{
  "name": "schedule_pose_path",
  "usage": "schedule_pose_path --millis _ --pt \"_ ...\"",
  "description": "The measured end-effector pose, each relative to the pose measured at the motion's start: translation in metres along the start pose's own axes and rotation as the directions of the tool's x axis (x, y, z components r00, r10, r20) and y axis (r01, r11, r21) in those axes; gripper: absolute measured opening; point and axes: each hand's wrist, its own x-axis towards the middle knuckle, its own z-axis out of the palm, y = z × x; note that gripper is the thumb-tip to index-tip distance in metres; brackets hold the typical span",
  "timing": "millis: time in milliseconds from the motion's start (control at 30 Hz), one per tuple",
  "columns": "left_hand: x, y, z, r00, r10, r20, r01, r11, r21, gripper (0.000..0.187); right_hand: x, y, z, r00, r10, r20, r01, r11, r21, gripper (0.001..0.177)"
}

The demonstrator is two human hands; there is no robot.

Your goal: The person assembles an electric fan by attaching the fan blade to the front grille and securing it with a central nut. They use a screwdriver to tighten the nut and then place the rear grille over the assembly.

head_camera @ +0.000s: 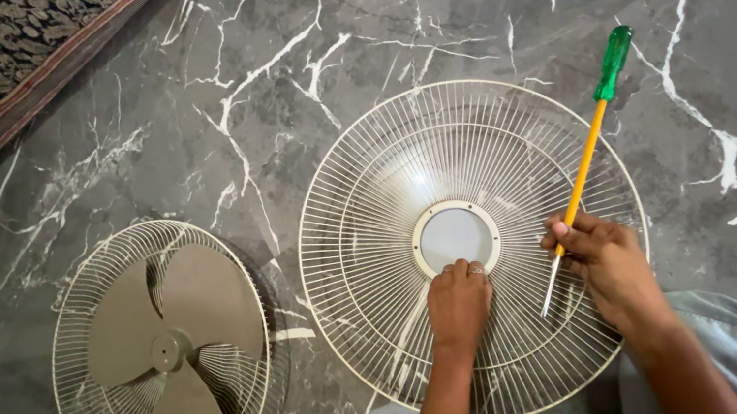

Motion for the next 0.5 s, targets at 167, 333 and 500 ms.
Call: schedule_pose_path --millis 167,333,500 --pt "-0.001 -0.02 -0.006 0.962 -0.13 -0.242 0.081 0.976 -0.202 0.022 0.0 0.001 0.002 0.999 0.024 -0.039 -0.026 0.997 -0.069 0.031" --pt "0.005 -0.061 -0.019 0.862 -0.433 -0.263 0.411 0.901 -0.138 0.028 0.004 0.01 0.0 1.0 -0.005 -0.028 0.002 0.995 -0.099 0.03" --pt "0.016 -0.072 -0.018 0.908 -0.408 -0.096 0.397 0.911 -0.114 0.019 0.011 0.018 0.0 1.0 -0.015 0.009 0.016 0.994 -0.108 0.028"
